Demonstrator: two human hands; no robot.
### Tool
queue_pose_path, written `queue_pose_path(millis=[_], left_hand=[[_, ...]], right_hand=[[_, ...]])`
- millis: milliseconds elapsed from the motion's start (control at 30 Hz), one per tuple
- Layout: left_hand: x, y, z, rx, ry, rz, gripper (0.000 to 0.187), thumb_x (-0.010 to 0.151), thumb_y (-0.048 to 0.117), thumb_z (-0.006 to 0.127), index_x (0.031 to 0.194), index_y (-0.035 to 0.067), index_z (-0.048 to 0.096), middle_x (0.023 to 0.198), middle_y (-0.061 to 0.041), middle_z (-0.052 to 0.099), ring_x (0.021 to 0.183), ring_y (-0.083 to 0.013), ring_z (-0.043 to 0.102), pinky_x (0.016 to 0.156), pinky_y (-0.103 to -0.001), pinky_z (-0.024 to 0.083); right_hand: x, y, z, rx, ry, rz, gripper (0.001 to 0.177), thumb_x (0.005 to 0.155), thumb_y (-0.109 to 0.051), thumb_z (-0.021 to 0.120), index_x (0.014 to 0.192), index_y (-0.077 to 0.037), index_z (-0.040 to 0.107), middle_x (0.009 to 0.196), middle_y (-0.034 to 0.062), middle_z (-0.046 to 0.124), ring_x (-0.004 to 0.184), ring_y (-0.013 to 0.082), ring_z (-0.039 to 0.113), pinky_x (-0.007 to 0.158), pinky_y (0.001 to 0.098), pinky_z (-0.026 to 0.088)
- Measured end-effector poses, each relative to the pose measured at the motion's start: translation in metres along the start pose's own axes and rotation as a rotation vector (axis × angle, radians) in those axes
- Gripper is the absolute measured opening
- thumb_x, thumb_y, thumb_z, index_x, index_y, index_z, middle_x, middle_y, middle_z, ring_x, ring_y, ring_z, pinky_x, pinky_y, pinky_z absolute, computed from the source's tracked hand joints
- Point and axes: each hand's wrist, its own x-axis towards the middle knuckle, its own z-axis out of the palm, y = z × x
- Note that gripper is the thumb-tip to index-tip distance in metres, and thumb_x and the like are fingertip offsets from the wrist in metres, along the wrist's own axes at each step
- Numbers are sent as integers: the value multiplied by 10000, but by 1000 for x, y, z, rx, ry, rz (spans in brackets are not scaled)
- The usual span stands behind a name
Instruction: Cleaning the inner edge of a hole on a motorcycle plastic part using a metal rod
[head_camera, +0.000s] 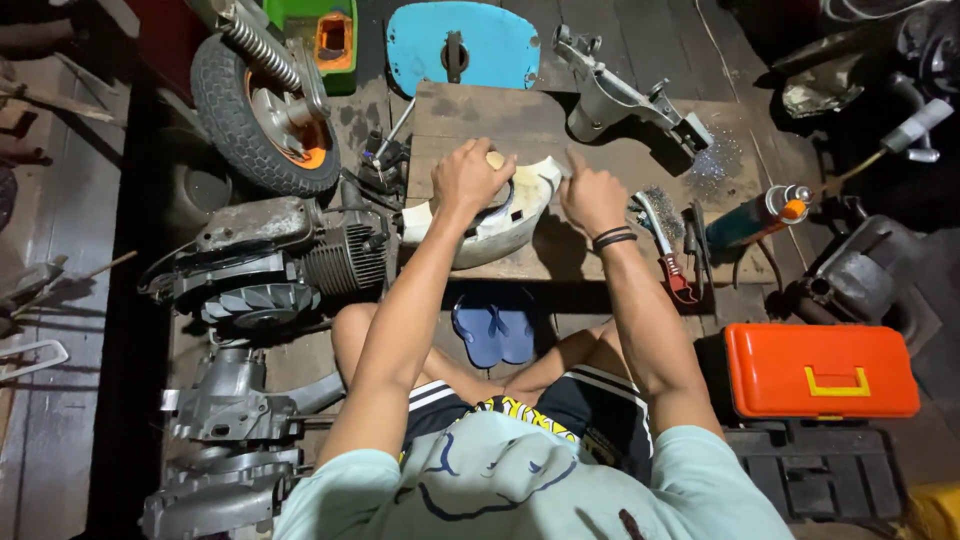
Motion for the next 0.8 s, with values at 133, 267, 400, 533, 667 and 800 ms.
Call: queue_pose_path(millis=[133,267,400,533,667,800], left_hand=[[-2,7,-7,6,-16,-4,521,843,649,616,877,133,679,840,-142,700,831,-406,743,723,-568,575],[0,2,0,4,-17,-6,554,843,670,595,873,121,661,848,-152,696,838,-420,737,726,-580,569],[0,0,2,-5,-20,-12,530,830,667,613,903,146,677,861,-132,703,854,-396,743,741,-556,581],[1,3,-4,-15,-18,-5,523,837,662,603,909,149,680,865,-131,699,855,-398,740,750,-559,573],[-1,0,3,-5,12,12,513,842,651,612,893,146,683,841,-135,697,839,-397,742,743,-557,570],[1,-3,12,-5,27,17,530,835,676,617,889,153,689,843,-137,692,833,-392,740,735,-547,579]], right_hand=[[-32,-30,-32,262,6,-169,608,947,-264,552,1539,-303,421,1060,350,711,1035,549,676,940,639,534],[-15,-13,-14,180,-71,-140,549,915,-286,554,1464,-288,525,1112,241,734,1019,510,693,905,611,566],[-18,-24,-20,330,25,-157,537,939,-261,565,1472,-225,509,1114,310,715,1033,539,681,865,656,559],[-26,-33,-25,440,-161,-227,620,927,-221,532,1532,-338,466,1061,344,713,1076,573,637,949,672,524],[-12,-14,-21,110,-65,-59,619,943,-325,540,1549,-390,432,995,298,738,1007,504,710,912,602,565],[6,-7,16,342,107,-271,441,899,-279,603,1335,-210,599,957,276,732,927,519,703,824,650,551]])
